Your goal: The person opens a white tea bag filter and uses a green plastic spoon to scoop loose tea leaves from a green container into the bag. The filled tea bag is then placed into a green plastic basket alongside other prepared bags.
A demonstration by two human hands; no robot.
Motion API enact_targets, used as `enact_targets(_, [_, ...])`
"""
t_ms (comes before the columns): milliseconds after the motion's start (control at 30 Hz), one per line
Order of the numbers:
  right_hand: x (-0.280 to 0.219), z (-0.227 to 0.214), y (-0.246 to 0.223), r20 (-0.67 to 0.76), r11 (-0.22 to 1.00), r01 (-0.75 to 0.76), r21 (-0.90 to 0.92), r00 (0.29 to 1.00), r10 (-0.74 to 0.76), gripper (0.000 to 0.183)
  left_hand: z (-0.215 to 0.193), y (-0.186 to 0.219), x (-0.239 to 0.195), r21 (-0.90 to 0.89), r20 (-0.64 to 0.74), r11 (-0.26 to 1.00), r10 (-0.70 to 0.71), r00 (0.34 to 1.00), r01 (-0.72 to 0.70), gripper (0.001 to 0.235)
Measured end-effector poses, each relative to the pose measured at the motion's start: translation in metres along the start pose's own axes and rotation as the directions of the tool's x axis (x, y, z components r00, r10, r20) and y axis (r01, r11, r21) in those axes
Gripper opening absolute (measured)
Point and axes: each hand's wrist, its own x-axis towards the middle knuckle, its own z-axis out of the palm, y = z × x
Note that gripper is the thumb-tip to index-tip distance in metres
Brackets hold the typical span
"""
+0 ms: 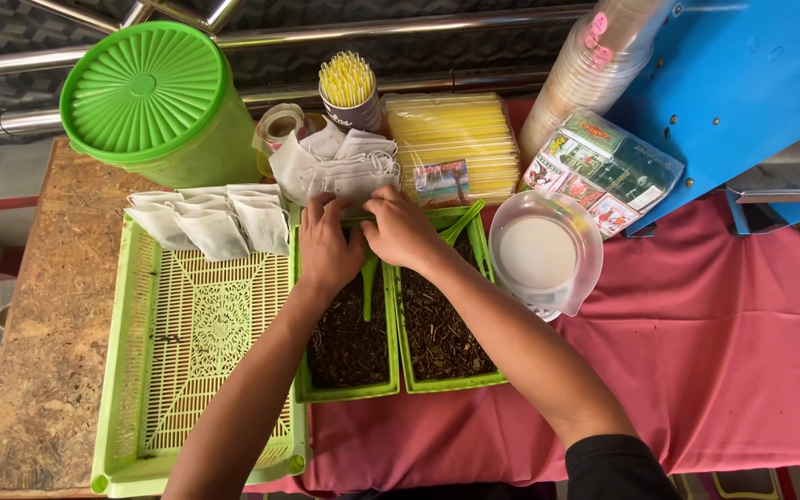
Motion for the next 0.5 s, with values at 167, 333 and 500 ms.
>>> enact_targets(167, [-0.006,-0.004,-0.002,0.009,1.000,0.000,0.014,1.000,0.000,0.037,-0.012,0.006,0.000,-0.049,-0.039,0.996,0.077,0.996,-0.079,0.053])
enact_targets(333, [-0.028,-0.023,-0.008,-0.021,0.993,-0.052,0.102,0.998,0.055,0.037,-0.048,0.039,-0.001,-0.125,-0.080,0.975,0.174,0.982,-0.183,0.055])
enact_targets(500, [-0.061,-0.058,-0.021,-0.169,0.946,0.070,0.318,0.986,-0.016,0.041,-0.091,0.067,-0.016,-0.334,-0.190,0.904,0.213,0.958,-0.267,0.044])
